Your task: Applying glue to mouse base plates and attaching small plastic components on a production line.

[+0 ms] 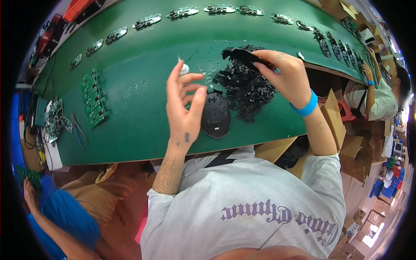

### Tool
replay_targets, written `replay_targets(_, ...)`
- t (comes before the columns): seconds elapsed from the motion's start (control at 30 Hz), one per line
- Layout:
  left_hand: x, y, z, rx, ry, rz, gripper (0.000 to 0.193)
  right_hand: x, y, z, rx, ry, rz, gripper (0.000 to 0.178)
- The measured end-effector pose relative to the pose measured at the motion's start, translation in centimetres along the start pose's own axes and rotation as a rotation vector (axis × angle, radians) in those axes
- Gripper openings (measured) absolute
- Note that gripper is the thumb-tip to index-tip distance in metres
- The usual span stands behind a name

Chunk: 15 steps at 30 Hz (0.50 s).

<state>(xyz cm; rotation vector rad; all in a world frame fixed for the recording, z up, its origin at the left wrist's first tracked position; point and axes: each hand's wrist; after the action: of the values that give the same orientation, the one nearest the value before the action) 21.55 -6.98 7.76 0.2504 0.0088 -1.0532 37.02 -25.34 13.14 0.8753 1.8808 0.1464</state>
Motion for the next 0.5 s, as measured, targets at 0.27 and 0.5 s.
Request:
replay_targets(0.27, -2.9, -2.5, -1.2, 0.116, 0.448, -0.002, 0.034, -2.5, -0.3, 5.1, 0.356, 0.357, 0.322, 0.03)
replay_targets(0.5, -3.1, -6.0, -2.3, 0.094, 0.564, -0.033, 0.032, -11.0, -3.8, 25.3, 0.909, 0.196, 0.619, 0.039)
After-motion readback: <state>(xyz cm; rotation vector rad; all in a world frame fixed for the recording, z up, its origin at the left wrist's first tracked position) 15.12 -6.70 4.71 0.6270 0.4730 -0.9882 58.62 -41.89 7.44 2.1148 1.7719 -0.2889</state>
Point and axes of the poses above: each hand's wrist, its own y-axis towards the middle knuckle, its own x-axis out of the palm, z = x × y, and after that the axes turned 9 degrees about y, right-handed
